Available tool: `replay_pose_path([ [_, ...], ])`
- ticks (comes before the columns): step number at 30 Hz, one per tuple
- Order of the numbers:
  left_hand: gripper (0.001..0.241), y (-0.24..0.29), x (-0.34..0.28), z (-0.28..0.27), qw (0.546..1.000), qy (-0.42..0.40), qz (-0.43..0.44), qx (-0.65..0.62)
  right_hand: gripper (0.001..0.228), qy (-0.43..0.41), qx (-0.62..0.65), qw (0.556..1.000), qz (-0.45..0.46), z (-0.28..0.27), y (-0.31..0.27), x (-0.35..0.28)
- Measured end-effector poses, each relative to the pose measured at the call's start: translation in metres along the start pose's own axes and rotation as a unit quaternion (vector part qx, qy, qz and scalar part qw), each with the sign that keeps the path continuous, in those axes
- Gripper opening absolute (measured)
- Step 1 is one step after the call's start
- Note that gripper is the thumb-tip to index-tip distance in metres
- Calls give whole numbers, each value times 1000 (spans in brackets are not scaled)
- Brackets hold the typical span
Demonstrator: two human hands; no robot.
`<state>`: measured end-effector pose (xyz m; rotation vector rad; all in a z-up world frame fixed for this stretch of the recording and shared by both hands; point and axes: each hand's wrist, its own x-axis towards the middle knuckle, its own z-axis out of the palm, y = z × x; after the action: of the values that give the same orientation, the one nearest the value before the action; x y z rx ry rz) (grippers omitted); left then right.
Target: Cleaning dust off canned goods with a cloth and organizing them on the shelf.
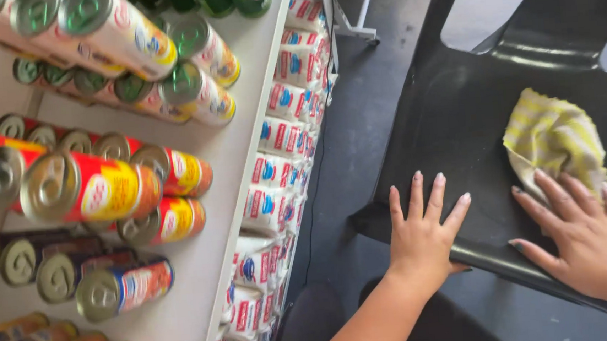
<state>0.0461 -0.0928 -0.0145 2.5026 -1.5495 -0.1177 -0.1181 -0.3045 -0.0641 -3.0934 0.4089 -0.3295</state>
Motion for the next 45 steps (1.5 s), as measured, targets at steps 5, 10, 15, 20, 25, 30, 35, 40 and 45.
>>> replay_pose_path([
  [5, 115, -12, 38, -6, 998, -20, -54, -33, 78, -25, 50, 998, -33, -19, 16, 62],
  [10, 115, -36, 90, -23, 995, -65, -76, -3, 76, -67, 60, 996, -12, -25, 29, 120],
  [15, 116, -27, 125, -43, 974, -176, -146, -8, 77, -77, 44, 996, -10, -27, 39, 134],
  [20, 75, -16, 121, -4, 964, -152, -212, 49, 78, -61, 87, 994, -14, -22, 39, 131],
  [25, 79, -16, 126, -5, 951, -186, -239, 67, 68, -77, 65, 995, -27, -12, 50, 127],
  [30, 83, -18, 124, -4, 955, -164, -233, 80, 53, -70, -9, 997, -37, -6, 55, 120],
  [35, 117, -18, 88, -22, 957, 14, -213, -197, 38, -42, 105, 992, -58, 9, 63, 106],
  [40, 77, 9, -57, -126, 862, 284, -293, -301, 35, -1, 148, 987, -59, 27, 60, 98],
  [45, 97, -61, -155, -177, 682, 510, -439, -287, 38, -21, 192, 978, 73, -2, 10, 79],
])
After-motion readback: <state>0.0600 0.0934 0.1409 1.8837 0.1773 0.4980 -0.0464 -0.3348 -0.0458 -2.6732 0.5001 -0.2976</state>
